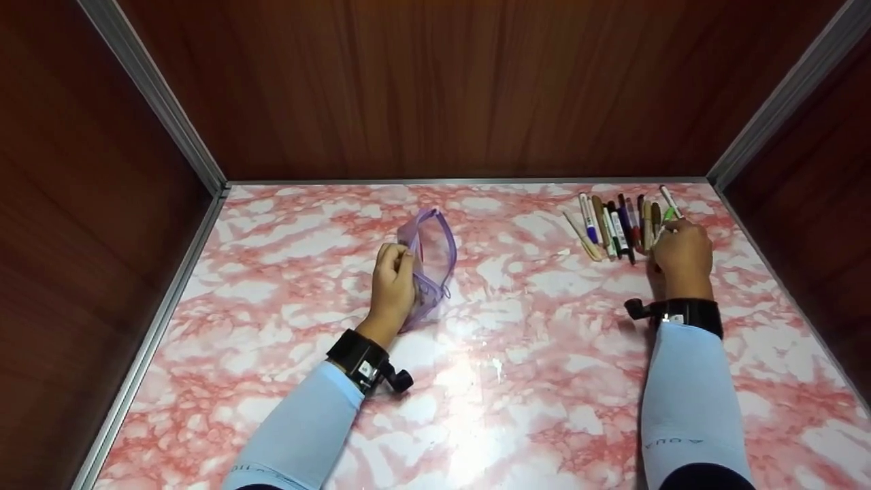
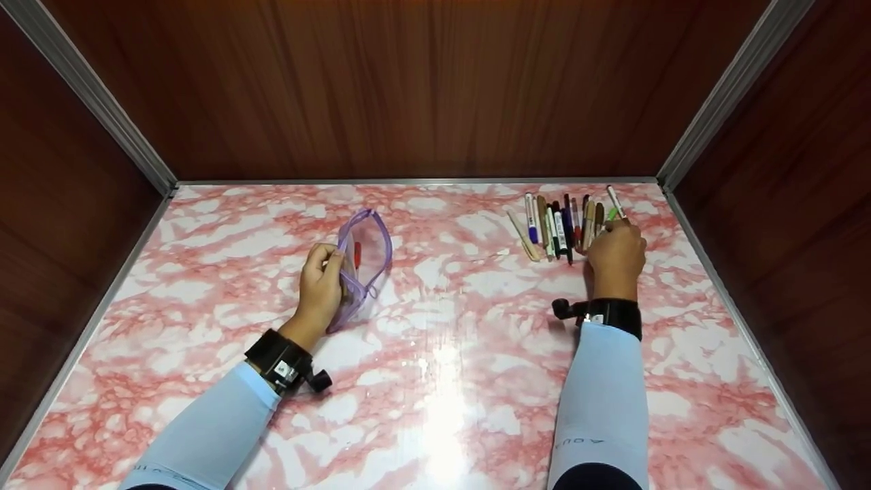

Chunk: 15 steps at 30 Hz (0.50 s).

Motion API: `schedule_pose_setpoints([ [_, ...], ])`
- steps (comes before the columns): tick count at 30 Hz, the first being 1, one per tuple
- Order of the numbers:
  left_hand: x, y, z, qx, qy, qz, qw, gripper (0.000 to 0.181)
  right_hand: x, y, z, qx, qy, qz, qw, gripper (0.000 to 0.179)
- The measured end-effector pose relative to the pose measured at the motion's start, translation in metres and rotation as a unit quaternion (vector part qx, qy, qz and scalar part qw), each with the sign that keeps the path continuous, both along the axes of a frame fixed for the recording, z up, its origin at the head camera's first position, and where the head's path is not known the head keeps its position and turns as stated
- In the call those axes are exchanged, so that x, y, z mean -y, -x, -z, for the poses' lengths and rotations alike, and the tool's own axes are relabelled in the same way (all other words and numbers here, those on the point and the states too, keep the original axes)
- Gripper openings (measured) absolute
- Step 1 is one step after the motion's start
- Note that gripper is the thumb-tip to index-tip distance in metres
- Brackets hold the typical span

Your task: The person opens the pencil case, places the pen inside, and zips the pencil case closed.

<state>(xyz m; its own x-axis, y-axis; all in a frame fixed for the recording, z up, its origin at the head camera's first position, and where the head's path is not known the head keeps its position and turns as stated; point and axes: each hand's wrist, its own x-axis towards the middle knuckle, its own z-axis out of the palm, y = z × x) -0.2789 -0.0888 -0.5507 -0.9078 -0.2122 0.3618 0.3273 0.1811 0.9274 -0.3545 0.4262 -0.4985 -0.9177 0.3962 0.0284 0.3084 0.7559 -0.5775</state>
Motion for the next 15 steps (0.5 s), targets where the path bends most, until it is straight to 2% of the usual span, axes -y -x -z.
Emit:
schedule_pose_setpoints([
  [9, -0.0009, 0.0005, 0.0014, -0.005, 0.008, -0.006, 0.9999, 0.017, -0.0044, -0.0041, 0.0088, -0.023, -0.015, -0.005, 0.9996, 0.047],
  [15, -0.0013, 0.0011, 0.0012, -0.01, 0.005, -0.008, 0.9999, 0.016, -0.0048, -0.0035, 0.0078, -0.009, -0.002, 0.009, 0.9999, 0.045],
])
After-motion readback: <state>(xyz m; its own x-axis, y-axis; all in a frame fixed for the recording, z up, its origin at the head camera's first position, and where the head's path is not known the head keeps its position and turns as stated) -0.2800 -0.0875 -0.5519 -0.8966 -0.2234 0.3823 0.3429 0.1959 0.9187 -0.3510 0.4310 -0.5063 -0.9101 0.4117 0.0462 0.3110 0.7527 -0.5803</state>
